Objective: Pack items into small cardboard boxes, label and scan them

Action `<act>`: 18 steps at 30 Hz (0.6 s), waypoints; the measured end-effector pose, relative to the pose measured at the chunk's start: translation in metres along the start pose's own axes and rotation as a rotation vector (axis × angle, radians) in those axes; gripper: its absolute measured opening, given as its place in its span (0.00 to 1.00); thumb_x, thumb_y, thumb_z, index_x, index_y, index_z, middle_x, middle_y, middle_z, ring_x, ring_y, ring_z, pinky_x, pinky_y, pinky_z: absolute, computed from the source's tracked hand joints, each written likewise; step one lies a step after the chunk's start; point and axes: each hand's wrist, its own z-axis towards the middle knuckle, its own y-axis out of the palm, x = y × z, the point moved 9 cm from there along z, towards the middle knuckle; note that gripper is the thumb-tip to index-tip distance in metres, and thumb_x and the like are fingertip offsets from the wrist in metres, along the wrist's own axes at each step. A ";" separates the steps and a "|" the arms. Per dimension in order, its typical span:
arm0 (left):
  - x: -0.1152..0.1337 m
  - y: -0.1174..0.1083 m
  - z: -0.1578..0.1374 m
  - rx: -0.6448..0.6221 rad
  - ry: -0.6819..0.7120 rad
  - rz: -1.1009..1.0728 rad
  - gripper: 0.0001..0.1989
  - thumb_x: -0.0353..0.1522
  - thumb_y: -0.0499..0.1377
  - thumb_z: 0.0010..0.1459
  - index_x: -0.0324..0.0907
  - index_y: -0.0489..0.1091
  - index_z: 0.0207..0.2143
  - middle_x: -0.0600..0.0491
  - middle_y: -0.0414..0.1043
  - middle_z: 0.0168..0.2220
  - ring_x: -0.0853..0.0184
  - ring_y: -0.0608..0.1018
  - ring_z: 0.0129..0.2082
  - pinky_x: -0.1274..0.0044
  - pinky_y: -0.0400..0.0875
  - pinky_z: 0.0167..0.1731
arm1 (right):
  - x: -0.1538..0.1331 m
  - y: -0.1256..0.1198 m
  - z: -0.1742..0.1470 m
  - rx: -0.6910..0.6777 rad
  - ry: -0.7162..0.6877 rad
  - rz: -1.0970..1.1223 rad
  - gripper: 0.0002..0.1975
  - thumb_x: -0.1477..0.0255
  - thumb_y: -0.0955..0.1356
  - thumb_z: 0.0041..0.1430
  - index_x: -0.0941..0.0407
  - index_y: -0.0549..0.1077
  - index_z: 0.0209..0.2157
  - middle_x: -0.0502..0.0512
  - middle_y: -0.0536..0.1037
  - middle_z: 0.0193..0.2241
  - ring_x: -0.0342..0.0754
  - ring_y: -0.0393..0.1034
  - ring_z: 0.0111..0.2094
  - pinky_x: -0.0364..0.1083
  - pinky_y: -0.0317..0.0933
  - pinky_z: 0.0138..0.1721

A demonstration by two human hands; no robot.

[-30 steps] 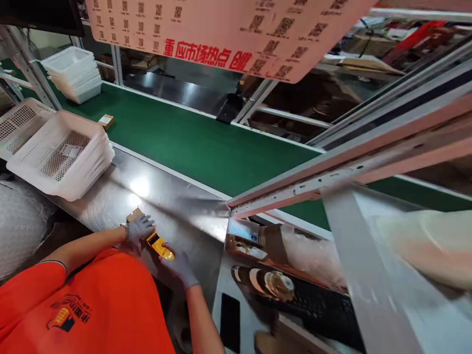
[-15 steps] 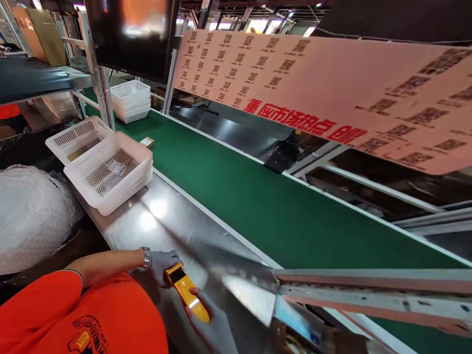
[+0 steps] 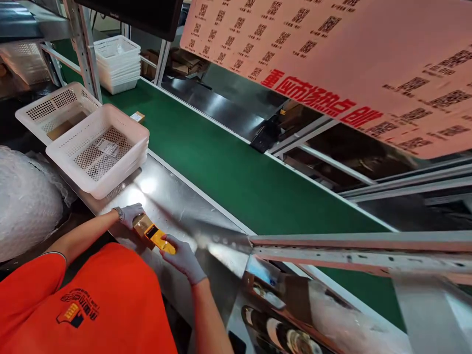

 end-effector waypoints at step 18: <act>0.009 0.082 0.001 -0.107 0.015 0.418 0.61 0.28 0.75 0.46 0.43 0.58 0.82 0.33 0.49 0.85 0.32 0.54 0.83 0.48 0.54 0.78 | 0.050 0.024 0.002 -0.069 0.132 -0.109 0.26 0.62 0.76 0.48 0.52 0.88 0.50 0.54 0.91 0.38 0.57 0.84 0.37 0.51 0.76 0.42</act>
